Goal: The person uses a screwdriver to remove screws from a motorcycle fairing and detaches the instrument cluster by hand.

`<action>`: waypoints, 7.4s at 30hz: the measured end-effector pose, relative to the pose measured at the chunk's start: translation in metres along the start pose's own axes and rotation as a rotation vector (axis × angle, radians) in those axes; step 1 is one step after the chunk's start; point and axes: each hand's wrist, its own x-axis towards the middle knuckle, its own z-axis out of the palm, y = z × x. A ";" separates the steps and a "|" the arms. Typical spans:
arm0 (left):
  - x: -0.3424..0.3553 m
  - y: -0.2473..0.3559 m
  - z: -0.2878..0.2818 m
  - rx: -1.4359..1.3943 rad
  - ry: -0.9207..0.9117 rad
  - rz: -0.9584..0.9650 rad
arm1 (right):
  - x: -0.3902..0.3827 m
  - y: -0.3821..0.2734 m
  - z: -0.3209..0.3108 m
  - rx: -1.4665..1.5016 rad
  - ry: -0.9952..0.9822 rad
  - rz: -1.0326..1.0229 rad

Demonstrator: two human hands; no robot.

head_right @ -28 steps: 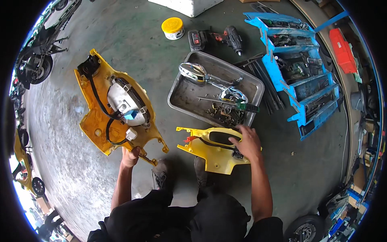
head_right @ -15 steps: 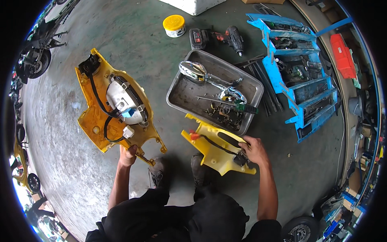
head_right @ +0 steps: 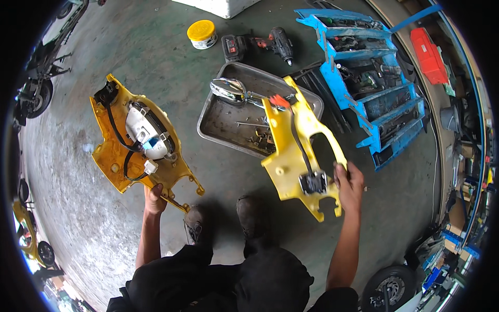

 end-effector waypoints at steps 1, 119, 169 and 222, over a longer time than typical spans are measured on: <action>0.000 0.003 -0.001 0.004 0.002 0.005 | 0.010 -0.007 0.019 -0.055 0.021 -0.044; 0.051 0.059 0.042 -0.164 -0.268 -0.185 | 0.015 -0.102 0.099 -0.218 -0.099 -0.419; 0.046 0.067 0.049 0.060 -0.279 -0.116 | 0.018 -0.175 0.096 -0.172 -0.416 -0.238; 0.095 0.026 0.064 0.209 -0.184 -0.208 | 0.088 -0.107 0.132 0.228 -0.369 -0.404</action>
